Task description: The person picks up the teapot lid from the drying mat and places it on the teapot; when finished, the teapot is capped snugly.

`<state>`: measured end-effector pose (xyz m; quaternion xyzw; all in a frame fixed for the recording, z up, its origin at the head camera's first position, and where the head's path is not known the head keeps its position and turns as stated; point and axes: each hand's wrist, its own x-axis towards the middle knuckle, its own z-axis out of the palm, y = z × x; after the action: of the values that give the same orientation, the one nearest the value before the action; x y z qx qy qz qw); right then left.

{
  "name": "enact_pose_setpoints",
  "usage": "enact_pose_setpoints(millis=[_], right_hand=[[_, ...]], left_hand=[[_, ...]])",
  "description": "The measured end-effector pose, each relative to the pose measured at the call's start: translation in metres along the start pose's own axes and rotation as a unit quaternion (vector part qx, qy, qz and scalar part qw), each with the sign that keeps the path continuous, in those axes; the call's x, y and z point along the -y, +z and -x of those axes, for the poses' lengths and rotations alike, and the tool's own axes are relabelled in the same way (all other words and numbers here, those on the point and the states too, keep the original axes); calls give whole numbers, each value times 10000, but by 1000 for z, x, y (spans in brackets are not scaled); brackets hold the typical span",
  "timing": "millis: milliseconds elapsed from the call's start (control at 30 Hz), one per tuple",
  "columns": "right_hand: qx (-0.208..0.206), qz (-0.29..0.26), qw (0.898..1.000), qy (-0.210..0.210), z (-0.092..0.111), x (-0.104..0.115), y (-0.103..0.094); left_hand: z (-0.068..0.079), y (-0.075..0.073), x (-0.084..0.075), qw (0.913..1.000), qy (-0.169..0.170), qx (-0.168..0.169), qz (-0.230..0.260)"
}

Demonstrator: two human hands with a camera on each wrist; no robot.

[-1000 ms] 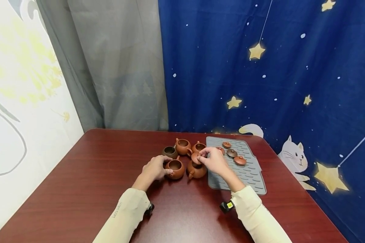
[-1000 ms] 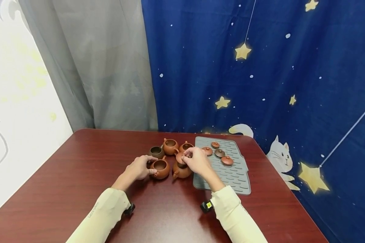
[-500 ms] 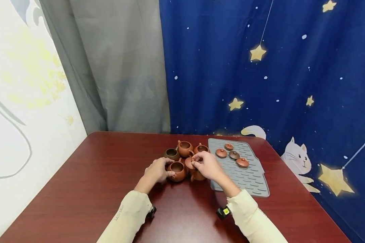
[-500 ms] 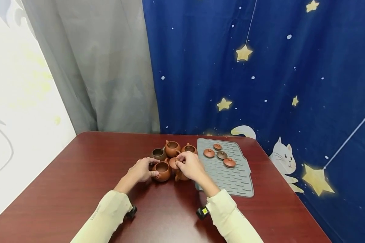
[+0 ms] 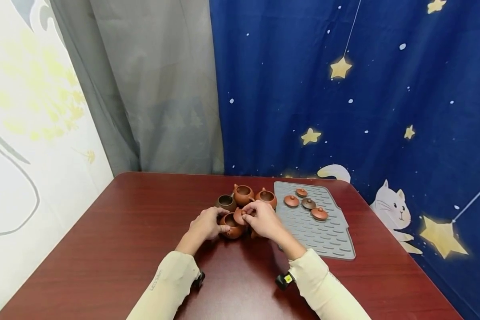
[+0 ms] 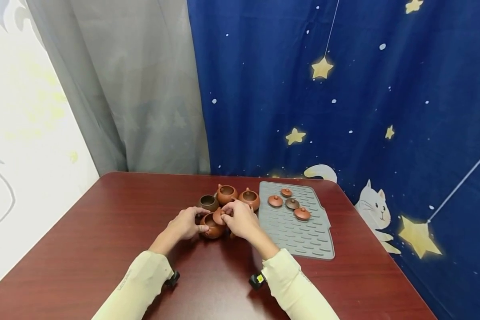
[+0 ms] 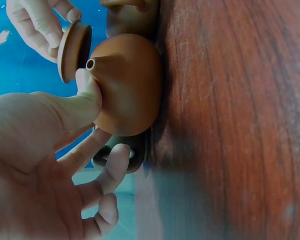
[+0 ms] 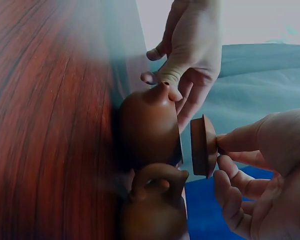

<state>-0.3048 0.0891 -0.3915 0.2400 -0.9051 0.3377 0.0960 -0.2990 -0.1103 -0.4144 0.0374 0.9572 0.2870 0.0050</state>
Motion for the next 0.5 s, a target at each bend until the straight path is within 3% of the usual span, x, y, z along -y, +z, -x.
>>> enact_pose_setpoints(millis=[500], right_hand=[[186, 249, 9994, 135, -9, 8, 17]], left_hand=[[0, 1, 2, 10000, -64, -18, 52]])
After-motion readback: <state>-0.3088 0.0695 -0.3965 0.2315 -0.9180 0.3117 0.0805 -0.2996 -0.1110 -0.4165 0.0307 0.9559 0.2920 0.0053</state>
